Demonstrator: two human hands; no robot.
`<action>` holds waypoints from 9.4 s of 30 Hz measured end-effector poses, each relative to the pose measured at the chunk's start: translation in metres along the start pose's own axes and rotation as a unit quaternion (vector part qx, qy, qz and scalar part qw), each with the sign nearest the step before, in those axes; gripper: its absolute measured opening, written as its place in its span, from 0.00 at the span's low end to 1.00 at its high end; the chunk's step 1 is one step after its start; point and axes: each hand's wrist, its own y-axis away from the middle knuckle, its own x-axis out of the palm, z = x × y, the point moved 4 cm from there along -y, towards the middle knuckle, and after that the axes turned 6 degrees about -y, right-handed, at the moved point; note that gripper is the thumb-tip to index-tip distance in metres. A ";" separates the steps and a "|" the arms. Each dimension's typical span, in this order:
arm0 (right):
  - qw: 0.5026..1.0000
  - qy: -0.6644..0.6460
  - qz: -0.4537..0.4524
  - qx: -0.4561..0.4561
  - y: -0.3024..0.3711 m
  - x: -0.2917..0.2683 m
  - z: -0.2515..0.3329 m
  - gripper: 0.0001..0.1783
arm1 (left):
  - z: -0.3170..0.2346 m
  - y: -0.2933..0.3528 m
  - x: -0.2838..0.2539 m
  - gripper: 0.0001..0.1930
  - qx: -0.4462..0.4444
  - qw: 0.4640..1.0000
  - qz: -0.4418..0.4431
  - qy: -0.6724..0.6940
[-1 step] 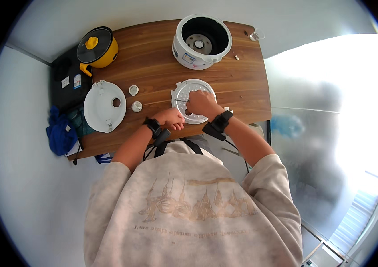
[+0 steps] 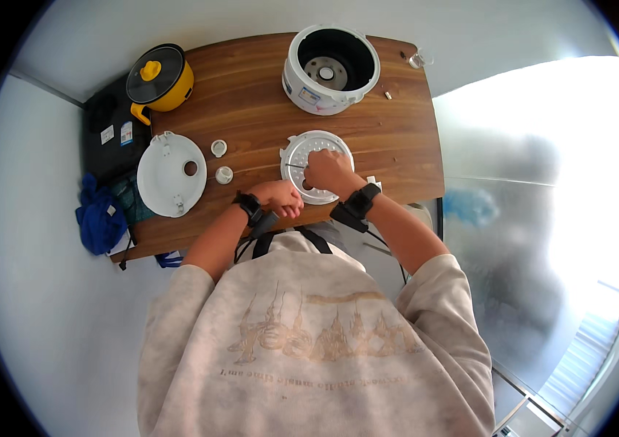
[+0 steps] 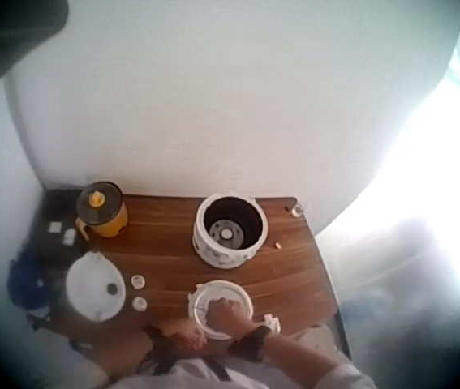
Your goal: The person assembles a white rice cooker by screwing a perforated inner lid into place, inserting a small white plastic component, and attaching the outer lid. The person then places the assembled lid onto the cooker base.
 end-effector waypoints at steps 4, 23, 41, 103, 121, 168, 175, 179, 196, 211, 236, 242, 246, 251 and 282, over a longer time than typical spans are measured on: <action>0.999 0.014 -0.025 -0.016 0.001 0.006 0.002 0.15 | -0.032 0.038 -0.032 0.12 -0.042 0.986 0.082 -0.136; 0.997 0.047 -0.046 -0.048 0.004 0.013 0.016 0.08 | -0.045 -0.043 -0.116 0.13 0.140 0.849 -0.376 -0.345; 0.992 0.111 0.012 -0.053 0.039 0.018 0.017 0.06 | 0.015 -0.013 -0.071 0.19 -0.064 0.958 -0.280 -0.023; 0.997 0.008 -0.075 0.022 0.081 0.041 -0.045 0.15 | 0.005 0.012 -0.059 0.66 -0.023 0.764 -0.344 -0.546; 0.986 -0.104 -0.074 0.105 0.103 0.041 -0.090 0.17 | -0.003 0.024 -0.042 0.71 -0.093 0.737 -0.345 -0.574; 0.962 0.175 -0.126 -0.169 0.078 0.010 -0.059 0.17 | -0.004 0.016 -0.043 0.75 -0.118 0.753 -0.345 -0.548; 0.950 0.194 -0.148 -0.193 0.076 0.010 -0.059 0.12 | -0.006 0.018 -0.042 0.75 -0.112 0.752 -0.349 -0.547; 0.944 0.186 -0.157 -0.224 0.071 0.006 -0.056 0.08 | -0.008 0.019 -0.042 0.72 -0.127 0.743 -0.330 -0.568; 0.907 0.275 -0.057 -0.312 0.032 -0.012 -0.026 0.06 | -0.011 0.024 -0.042 0.71 -0.116 0.741 -0.349 -0.562; 0.998 -0.023 -0.061 -0.001 0.062 0.029 -0.035 0.15 | -0.012 0.021 -0.040 0.70 -0.115 0.738 -0.351 -0.565; 0.855 -0.429 0.148 0.252 0.075 0.064 -0.085 0.20 | 0.002 0.027 -0.038 0.74 -0.116 0.748 -0.370 -0.538; 0.859 -0.457 0.075 0.220 0.088 0.072 -0.095 0.19 | -0.004 0.039 -0.042 0.64 -0.058 0.792 -0.390 -0.466; 0.841 -0.494 -0.009 0.218 0.088 0.074 -0.112 0.21 | 0.027 0.030 -0.059 0.43 0.014 0.806 -0.491 -0.331; 0.939 -0.281 -0.075 0.183 0.057 0.087 -0.153 0.21 | 0.045 0.050 -0.066 0.30 0.034 0.823 -0.479 -0.303; 0.985 -0.079 -0.152 0.034 -0.034 0.032 -0.154 0.17 | 0.085 0.109 -0.022 0.16 -0.141 0.863 -0.483 0.044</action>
